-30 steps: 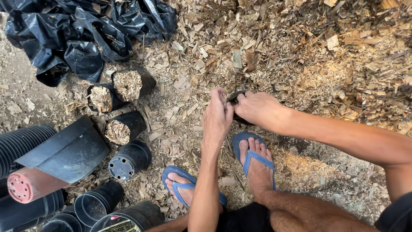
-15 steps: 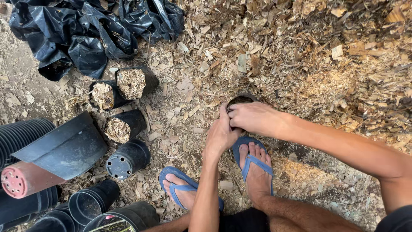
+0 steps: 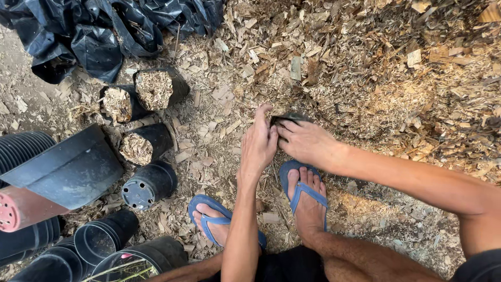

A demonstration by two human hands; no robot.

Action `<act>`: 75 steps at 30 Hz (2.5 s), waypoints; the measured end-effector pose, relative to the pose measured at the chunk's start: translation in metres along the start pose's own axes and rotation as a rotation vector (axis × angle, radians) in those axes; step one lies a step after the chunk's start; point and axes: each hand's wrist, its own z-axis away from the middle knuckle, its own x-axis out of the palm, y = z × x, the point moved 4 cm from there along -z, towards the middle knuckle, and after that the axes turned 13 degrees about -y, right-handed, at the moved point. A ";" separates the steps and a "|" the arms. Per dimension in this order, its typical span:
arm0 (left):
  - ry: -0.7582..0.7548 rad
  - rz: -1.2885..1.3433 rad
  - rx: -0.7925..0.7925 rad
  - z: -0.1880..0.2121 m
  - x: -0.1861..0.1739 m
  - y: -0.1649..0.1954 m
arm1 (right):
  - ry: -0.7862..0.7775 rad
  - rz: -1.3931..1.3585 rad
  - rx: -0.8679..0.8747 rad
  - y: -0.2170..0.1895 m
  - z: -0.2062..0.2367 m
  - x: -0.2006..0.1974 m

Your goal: The person repeatedly scoops wood shavings from a large pile and fills small black plastic nursery pots by hand. They pack the shavings into each pot and place the filled pots aside in a growing stack.

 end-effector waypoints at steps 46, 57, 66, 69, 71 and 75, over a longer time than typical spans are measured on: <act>-0.116 -0.027 -0.356 0.016 0.021 0.019 | -0.394 -0.235 0.517 0.065 0.025 -0.044; -0.040 -0.092 -0.341 0.006 0.019 0.023 | -0.464 -0.499 0.735 0.073 0.056 0.004; -0.246 0.250 -0.363 0.004 0.070 0.001 | 0.137 -0.475 0.926 0.103 0.122 -0.002; -0.321 0.291 -0.403 0.007 0.073 0.014 | -0.107 -0.354 1.155 0.089 0.141 0.038; -0.306 0.205 -0.361 0.007 0.070 0.025 | -0.181 -0.377 1.175 0.081 0.140 0.066; -0.078 -0.006 -0.218 0.013 0.056 0.044 | 0.067 -0.370 1.014 0.073 0.127 0.091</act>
